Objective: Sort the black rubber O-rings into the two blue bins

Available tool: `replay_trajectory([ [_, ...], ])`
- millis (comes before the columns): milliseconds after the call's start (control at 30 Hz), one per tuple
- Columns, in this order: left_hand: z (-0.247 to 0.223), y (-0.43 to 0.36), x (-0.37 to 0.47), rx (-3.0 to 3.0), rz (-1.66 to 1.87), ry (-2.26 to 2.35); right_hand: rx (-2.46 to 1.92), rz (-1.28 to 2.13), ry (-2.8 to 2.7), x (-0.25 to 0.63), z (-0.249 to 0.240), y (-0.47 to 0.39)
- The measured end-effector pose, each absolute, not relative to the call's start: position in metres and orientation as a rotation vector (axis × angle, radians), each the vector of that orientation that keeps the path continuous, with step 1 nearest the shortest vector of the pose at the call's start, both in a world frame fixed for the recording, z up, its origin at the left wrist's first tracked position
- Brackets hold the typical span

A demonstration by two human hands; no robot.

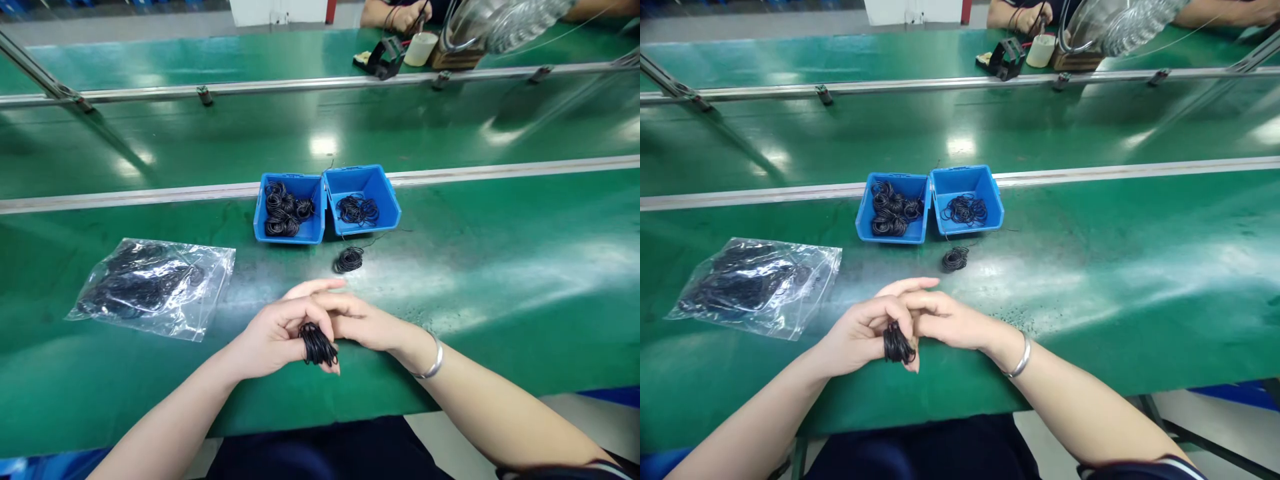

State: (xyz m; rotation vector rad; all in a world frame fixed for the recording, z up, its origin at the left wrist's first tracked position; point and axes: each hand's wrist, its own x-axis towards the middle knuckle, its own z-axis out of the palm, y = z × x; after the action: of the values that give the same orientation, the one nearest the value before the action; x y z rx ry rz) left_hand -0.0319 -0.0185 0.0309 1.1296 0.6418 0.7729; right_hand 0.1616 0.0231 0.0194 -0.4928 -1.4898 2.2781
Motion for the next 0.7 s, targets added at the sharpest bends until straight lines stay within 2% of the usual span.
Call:
replay_trajectory([
  [267, 0.030, -0.016, -0.035, 0.989, 0.713, 0.526, -0.450, 2.227, -1.512, 0.161, 0.012, 0.020],
  [500, 0.033, -0.013, -0.039, 0.988, 0.799, 0.518, -0.484, 2.259, -1.268, 0.156, 0.016, 0.017],
  [700, 0.035, -0.008, -0.052, 1.026, 0.864, 0.651, -0.687, 2.018, -1.179, 0.158, 0.015, 0.019],
])
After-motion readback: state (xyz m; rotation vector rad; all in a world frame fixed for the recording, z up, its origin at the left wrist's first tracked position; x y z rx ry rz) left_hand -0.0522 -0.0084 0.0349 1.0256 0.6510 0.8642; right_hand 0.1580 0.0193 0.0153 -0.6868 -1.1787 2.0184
